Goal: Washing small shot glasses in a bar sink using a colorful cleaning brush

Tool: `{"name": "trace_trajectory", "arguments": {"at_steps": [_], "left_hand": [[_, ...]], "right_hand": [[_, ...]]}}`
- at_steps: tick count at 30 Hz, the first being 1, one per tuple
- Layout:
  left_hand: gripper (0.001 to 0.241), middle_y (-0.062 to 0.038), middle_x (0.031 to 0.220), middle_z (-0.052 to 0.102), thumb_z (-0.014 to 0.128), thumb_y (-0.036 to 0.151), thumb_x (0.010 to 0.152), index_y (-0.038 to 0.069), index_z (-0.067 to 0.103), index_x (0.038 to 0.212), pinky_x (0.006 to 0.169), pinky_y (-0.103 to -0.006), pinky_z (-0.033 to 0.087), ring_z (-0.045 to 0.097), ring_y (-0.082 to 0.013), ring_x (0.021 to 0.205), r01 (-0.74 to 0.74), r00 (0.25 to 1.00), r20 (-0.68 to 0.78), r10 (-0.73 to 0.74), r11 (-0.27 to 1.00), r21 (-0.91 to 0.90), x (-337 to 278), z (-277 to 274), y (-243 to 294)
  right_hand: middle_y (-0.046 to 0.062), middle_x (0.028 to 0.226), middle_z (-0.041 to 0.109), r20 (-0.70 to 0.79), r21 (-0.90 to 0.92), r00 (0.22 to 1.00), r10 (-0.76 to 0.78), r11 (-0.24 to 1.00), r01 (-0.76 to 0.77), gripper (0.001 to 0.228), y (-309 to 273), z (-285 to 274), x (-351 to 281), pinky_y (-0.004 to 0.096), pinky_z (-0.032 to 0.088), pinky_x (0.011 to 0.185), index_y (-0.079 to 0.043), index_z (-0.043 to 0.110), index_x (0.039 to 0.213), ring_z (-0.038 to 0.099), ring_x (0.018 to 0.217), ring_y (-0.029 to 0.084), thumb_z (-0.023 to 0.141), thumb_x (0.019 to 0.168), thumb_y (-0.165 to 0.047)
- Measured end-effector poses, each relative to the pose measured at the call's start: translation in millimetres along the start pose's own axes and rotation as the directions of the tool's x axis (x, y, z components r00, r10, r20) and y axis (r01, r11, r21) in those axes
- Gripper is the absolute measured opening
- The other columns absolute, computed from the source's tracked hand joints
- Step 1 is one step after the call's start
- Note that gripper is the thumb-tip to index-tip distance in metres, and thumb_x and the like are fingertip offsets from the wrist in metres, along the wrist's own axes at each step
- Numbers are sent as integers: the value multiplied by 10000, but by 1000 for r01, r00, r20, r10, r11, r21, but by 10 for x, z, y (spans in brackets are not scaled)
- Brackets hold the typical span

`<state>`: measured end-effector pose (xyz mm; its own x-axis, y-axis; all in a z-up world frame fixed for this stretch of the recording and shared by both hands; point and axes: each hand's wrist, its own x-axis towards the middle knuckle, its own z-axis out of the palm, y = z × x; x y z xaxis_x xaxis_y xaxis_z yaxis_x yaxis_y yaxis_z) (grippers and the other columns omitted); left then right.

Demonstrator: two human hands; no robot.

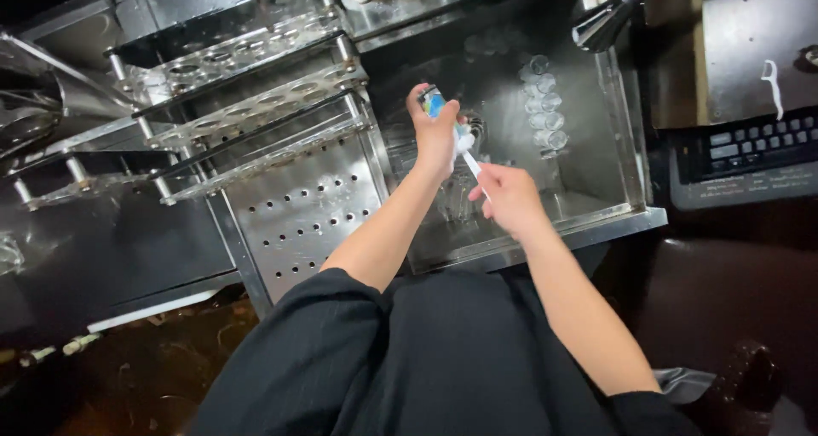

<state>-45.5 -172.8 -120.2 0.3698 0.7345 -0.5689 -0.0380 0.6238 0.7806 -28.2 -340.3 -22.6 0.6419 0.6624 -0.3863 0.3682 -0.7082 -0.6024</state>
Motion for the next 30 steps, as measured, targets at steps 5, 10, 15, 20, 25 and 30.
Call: {"name": "trace_trajectory", "arguments": {"at_steps": [5, 10, 15, 20, 25, 30], "left_hand": [[593, -112, 811, 574, 633, 2, 909, 305, 422, 1373, 500, -300, 548, 603, -178, 629, 140, 974, 221, -44, 886, -443, -68, 88, 274], [692, -112, 737, 569, 650, 38, 847, 249, 377, 1447, 449, -321, 450, 544, -172, 506, 125, 986, 159, -52, 861, -494, -50, 285, 368], [183, -41, 914, 709, 682, 296, 963, 202, 525, 956, 484, -324, 466, 630, -170, 641, 286, 926, 376, -45, 734, -616, 348, 68, 216], [478, -39, 1198, 737, 692, 502, 997, 183, 645, 1349, 855, -383, 633, 739, -194, 1019, 459, 745, 666, -45, 758, -463, 269, -14, -230], [435, -59, 1274, 722, 623, 475, 1045, 184, 662, 1367, 847, -393, 633, 736, -240, 988, 523, 711, 700, -63, 713, -467, -80, -141, -19], [463, -130, 1200, 734, 554, 528, 1076, 135, 640, 1305, 484, -377, 623, 767, -265, 862, 351, 823, 558, -105, 867, -354, -281, -177, 72]], "right_hand": [[-22, 592, 393, 516, 853, 854, 65, 53, -519, 318, -204, 45, -76, 101, 234, 272, -60, 556, 1332, 336, 346, 17, 474, 1107, -269], [7, 677, 591, 199, 358, 929, 312, 860, -365, 371, -310, -316, -491, 320, 350, 572, -124, 676, 1271, 500, 573, 180, 395, 1058, -239], [-56, 725, 709, -137, -33, 984, 114, 992, -120, 374, 361, -426, -849, 405, 493, 766, -204, 689, 1237, 706, 747, 245, 402, 1088, -391], [-98, 745, 745, -428, -108, 884, -186, 982, 154, 199, 634, -23, -590, 370, 588, 775, -272, 759, 1205, 741, 809, 201, 651, 1039, -277], [-73, 776, 739, -467, -152, 853, -231, 972, 180, 228, 606, -14, -399, 445, 567, 799, -197, 738, 1263, 731, 797, 263, 574, 1109, -236], [-63, 774, 745, -396, -260, 845, -360, 926, 273, 215, 649, 9, -387, 425, 591, 774, -165, 744, 1242, 737, 805, 242, 616, 1074, -206]]}}
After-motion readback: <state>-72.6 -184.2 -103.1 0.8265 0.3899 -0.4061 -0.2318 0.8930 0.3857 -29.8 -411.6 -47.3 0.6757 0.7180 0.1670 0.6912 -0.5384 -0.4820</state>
